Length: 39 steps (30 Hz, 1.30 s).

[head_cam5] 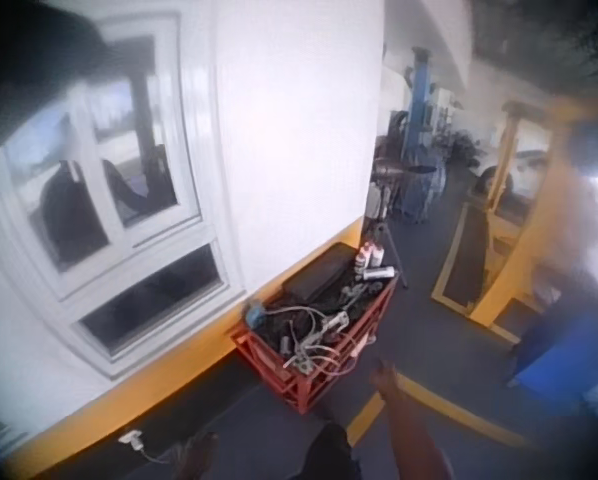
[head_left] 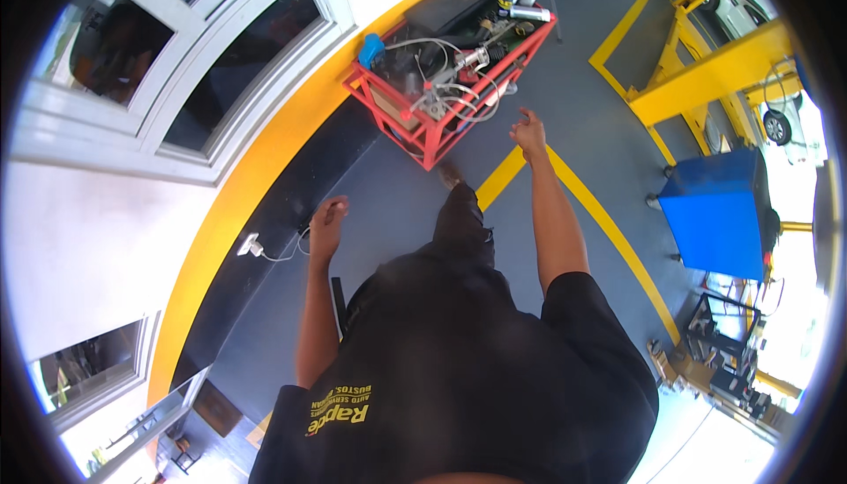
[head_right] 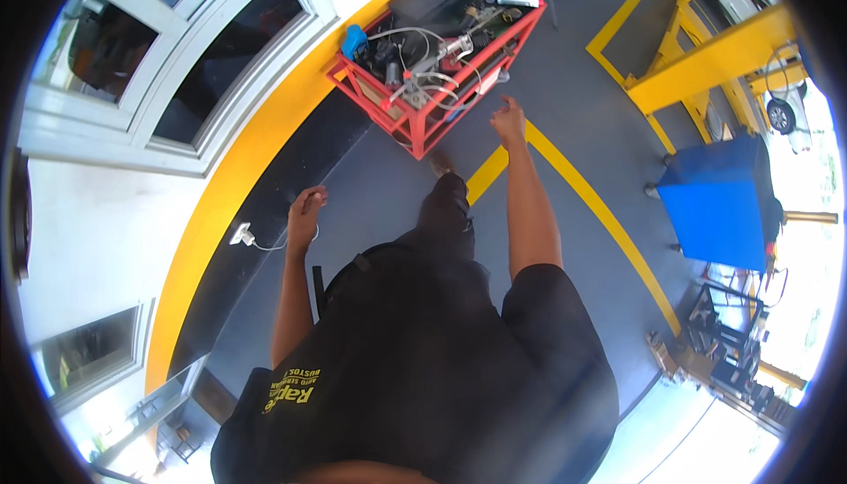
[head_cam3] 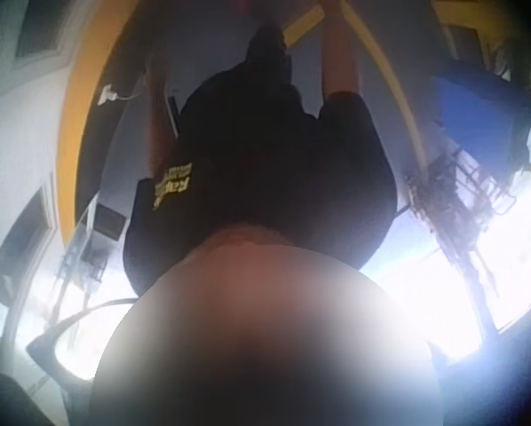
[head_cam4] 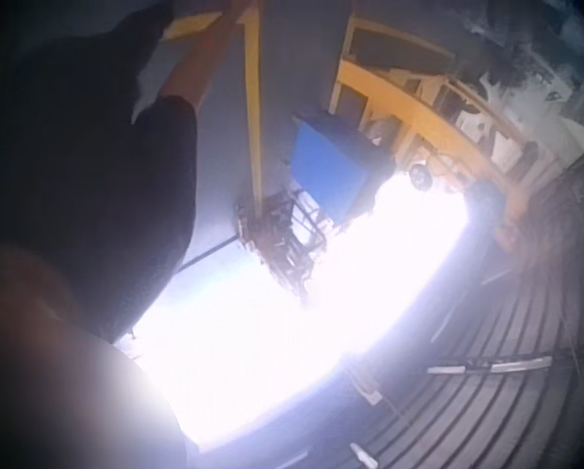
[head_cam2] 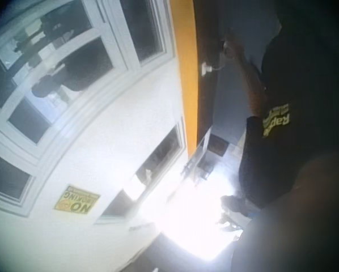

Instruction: The person removes a cap from the engine bay, wipes the engine area with a cloth, and then uses a multimeter to test the car battery terminals. The person also writes on a clipboard during the process.

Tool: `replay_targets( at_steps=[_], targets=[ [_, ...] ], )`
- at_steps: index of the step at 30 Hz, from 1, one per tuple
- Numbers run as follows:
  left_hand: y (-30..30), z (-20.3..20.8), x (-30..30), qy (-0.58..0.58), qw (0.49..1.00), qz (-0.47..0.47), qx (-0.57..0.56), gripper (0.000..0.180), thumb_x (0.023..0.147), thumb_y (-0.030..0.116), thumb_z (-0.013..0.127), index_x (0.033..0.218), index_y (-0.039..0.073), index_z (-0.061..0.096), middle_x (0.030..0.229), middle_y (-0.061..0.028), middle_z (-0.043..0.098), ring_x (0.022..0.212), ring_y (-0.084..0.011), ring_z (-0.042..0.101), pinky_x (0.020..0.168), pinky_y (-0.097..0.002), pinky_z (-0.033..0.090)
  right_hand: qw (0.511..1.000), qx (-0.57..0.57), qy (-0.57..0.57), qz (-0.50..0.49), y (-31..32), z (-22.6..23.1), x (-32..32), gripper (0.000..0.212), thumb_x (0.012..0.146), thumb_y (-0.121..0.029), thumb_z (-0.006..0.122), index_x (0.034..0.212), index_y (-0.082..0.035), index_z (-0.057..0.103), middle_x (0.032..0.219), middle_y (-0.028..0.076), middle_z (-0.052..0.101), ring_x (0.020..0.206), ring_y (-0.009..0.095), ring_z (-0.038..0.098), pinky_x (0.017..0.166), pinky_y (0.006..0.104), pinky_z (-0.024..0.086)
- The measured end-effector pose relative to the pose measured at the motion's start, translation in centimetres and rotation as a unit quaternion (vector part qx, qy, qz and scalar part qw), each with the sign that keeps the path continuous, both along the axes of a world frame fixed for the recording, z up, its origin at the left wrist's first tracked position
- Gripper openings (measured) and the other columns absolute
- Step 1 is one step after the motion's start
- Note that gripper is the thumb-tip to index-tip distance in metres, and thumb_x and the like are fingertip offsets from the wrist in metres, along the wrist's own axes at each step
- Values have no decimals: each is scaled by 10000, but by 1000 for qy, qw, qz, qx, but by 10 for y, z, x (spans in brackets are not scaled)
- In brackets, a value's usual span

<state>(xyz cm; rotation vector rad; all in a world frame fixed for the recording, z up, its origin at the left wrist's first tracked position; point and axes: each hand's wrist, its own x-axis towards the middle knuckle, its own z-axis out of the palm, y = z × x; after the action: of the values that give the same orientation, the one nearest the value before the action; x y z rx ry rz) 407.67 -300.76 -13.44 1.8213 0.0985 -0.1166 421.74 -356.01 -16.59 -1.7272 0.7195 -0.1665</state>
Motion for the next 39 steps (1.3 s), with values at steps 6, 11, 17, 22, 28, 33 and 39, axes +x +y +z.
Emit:
replay_targets(
  at_steps=[6, 11, 17, 22, 28, 33, 39],
  targets=[
    [-221, 51, 181, -10, 979, -114, 168, 564, 1005, 239, 793, 1524, 122, 608, 1539, -186, 609, 1382, -327, 631, 1153, -459, 512, 959, 200, 82, 183, -34, -28, 178, 366, 1016, -109, 747, 1356, -5, 664, 1126, 168, 739, 1069, 313, 771, 846, 470, 678],
    [-347, 43, 268, -72, 889, -221, 394, 910, 852, 293, 903, 1658, 257, 483, 1782, -162, 291, 1599, -415, 369, 1293, -591, 336, 915, -255, 154, 272, -5, -2, 222, 478, 981, -310, 819, 1351, -51, 662, 1277, 195, 658, 1258, 429, 648, 983, 571, 573],
    [-367, 12, 314, -114, 796, -115, 583, 929, 814, 316, 919, 1638, 272, 491, 1610, -143, 479, 1526, -374, 454, 1288, -631, 291, 872, -405, 191, 199, 25, -5, 234, 756, 939, -488, 790, 1513, -49, 570, 1584, 218, 416, 1452, 504, 421, 1160, 686, 387],
    [-351, 8, 329, -13, 837, -138, 529, 691, 873, 314, 852, 1506, 182, 609, 1331, -81, 635, 1363, -318, 578, 1244, -622, 332, 851, -329, 326, 248, 38, -2, 262, 997, 918, -510, 769, 1715, -55, 379, 1795, 305, 201, 1656, 592, 105, 1298, 780, 98],
    [-340, 4, 359, 23, 823, -148, 547, 562, 900, 251, 810, 1428, 143, 649, 1343, -103, 636, 1322, -339, 598, 1195, -629, 362, 852, -281, 309, 317, 7, 11, 285, 883, 857, -561, 833, 1552, -70, 595, 1708, 307, 286, 1589, 683, 174, 1241, 847, 152],
    [-322, 39, 390, -54, 869, -62, 488, 430, 947, 137, 723, 1375, 130, 677, 1302, -148, 659, 1231, -427, 627, 1061, -588, 469, 864, -269, 289, 312, 0, 18, 290, 851, 801, -616, 884, 1442, -88, 701, 1633, 284, 359, 1505, 675, 318, 1205, 823, 270],
    [-307, 73, 456, -50, 883, -38, 465, 415, 959, 161, 769, 1367, 159, 697, 1346, -113, 636, 1239, -403, 599, 1023, -610, 478, 841, -321, 283, 332, 12, 22, 288, 968, 780, -704, 869, 1399, 20, 692, 1549, 283, 448, 1453, 510, 441, 1158, 696, 385]
  ],
)
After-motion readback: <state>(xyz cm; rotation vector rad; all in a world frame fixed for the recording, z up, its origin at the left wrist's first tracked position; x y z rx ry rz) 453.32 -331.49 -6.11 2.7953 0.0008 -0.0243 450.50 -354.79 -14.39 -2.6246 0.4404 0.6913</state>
